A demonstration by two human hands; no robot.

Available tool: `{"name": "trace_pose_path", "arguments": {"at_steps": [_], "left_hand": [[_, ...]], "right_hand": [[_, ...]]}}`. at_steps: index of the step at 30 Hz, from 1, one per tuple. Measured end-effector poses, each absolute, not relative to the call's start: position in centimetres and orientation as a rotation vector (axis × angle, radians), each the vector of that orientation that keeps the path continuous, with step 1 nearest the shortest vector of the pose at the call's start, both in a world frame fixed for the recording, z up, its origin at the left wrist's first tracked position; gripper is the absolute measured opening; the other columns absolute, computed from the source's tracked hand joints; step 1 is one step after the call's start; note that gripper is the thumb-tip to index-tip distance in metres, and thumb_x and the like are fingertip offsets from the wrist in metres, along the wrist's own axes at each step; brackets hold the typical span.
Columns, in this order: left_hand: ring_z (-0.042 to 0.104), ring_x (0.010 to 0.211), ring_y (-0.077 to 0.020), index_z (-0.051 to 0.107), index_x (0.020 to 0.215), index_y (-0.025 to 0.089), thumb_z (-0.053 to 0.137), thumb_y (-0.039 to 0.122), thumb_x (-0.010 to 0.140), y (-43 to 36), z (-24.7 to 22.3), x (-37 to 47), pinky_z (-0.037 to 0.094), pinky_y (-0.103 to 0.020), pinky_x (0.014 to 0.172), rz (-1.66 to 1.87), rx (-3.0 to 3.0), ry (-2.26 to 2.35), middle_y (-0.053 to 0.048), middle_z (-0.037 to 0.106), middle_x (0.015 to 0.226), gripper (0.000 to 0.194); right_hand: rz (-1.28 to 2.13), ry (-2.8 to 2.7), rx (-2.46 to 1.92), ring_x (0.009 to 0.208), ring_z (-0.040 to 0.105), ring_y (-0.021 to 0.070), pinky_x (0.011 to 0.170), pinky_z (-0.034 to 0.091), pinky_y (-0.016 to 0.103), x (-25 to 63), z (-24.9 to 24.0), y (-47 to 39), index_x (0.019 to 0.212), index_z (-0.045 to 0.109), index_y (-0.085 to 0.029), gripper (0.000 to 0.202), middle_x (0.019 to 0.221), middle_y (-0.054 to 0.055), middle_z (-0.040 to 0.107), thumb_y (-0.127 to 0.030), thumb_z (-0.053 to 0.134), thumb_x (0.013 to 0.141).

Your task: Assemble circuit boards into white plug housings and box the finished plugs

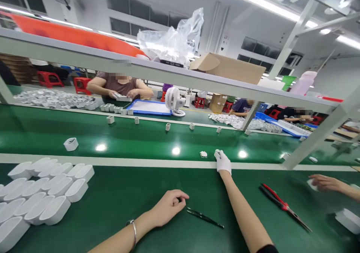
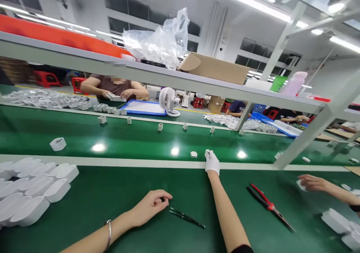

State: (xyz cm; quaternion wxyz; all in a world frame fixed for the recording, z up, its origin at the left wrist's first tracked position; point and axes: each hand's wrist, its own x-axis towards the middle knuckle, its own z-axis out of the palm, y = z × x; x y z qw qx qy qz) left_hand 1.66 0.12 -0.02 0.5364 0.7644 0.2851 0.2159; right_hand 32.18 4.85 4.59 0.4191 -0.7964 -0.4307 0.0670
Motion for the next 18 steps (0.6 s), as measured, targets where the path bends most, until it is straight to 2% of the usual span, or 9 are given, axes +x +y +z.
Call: {"name": "trace_pose_path", "arguments": {"at_steps": [3, 6, 8, 10, 12, 15, 18], "left_hand": [[0.036, 0.047, -0.0063, 0.067, 0.094, 0.014, 0.049, 0.028, 0.081, 0.2, -0.6, 1.8, 0.026, -0.019, 0.046, 0.480, 1.825, 0.700, -0.001, 0.060, 0.069, 0.026], [0.041, 0.048, -0.0076, 0.069, 0.090, 0.014, 0.049, 0.024, 0.079, 0.3, -0.7, 1.8, 0.028, -0.018, 0.045, 0.493, 1.805, 0.699, -0.002, 0.061, 0.066, 0.026], [0.042, 0.047, -0.0080, 0.070, 0.089, 0.014, 0.048, 0.022, 0.077, 0.2, -0.6, 1.8, 0.030, -0.018, 0.044, 0.505, 1.785, 0.702, -0.002, 0.063, 0.065, 0.026], [0.044, 0.047, -0.0086, 0.071, 0.089, 0.015, 0.049, 0.019, 0.074, 0.0, -0.4, 1.8, 0.032, -0.018, 0.044, 0.510, 1.755, 0.697, -0.002, 0.063, 0.065, 0.027], [0.049, 0.050, -0.0100, 0.072, 0.088, 0.017, 0.052, 0.016, 0.071, -0.1, -0.4, 1.8, 0.037, -0.018, 0.047, 0.521, 1.733, 0.675, 0.000, 0.062, 0.062, 0.027], [0.056, 0.058, -0.0125, 0.073, 0.084, 0.018, 0.053, 0.012, 0.070, 0.2, -1.1, 1.8, 0.045, -0.020, 0.057, 0.533, 1.747, 0.637, 0.002, 0.058, 0.057, 0.025], [0.059, 0.062, -0.0134, 0.072, 0.084, 0.023, 0.055, 0.013, 0.071, 1.0, -2.4, 2.1, 0.047, -0.021, 0.061, 0.533, 1.827, 0.633, 0.004, 0.060, 0.059, 0.024]], "right_hand": [[0.066, -1.083, -2.076, 0.096, 0.057, 0.0288, 0.080, 0.042, 0.037, 33.0, 3.3, 5.2, 0.132, 0.040, -0.010, 0.066, 0.111, 0.019, 0.060, -0.047, 0.047, 0.077], [-0.073, -1.152, -2.084, 0.118, 0.043, 0.0318, 0.092, 0.035, 0.039, 32.1, 2.3, 5.3, 0.140, 0.023, -0.006, 0.077, 0.133, 0.022, 0.042, -0.047, 0.044, 0.078], [-0.100, -1.255, -2.065, 0.121, 0.041, 0.0291, 0.095, 0.034, 0.037, 30.8, 1.8, 5.9, 0.140, 0.026, -0.010, 0.071, 0.135, 0.018, 0.042, -0.046, 0.040, 0.080], [-0.053, -1.371, -2.094, 0.118, 0.046, 0.0287, 0.094, 0.036, 0.037, 29.0, 1.4, 7.2, 0.136, 0.034, -0.015, 0.066, 0.127, 0.015, 0.051, -0.046, 0.042, 0.079], [0.030, -1.452, -2.182, 0.111, 0.052, 0.0348, 0.090, 0.039, 0.043, 27.2, 1.2, 9.0, 0.129, 0.045, -0.014, 0.064, 0.115, 0.018, 0.059, -0.046, 0.047, 0.074], [0.138, -1.516, -2.296, 0.100, 0.057, 0.0431, 0.082, 0.043, 0.052, 24.6, 1.3, 11.4, 0.120, 0.054, -0.006, 0.060, 0.104, 0.026, 0.062, -0.043, 0.048, 0.072], [0.192, -1.585, -2.269, 0.103, 0.057, 0.0401, 0.085, 0.045, 0.049, 22.2, 2.0, 11.0, 0.119, 0.055, -0.008, 0.060, 0.112, 0.024, 0.061, -0.044, 0.051, 0.070]]}}
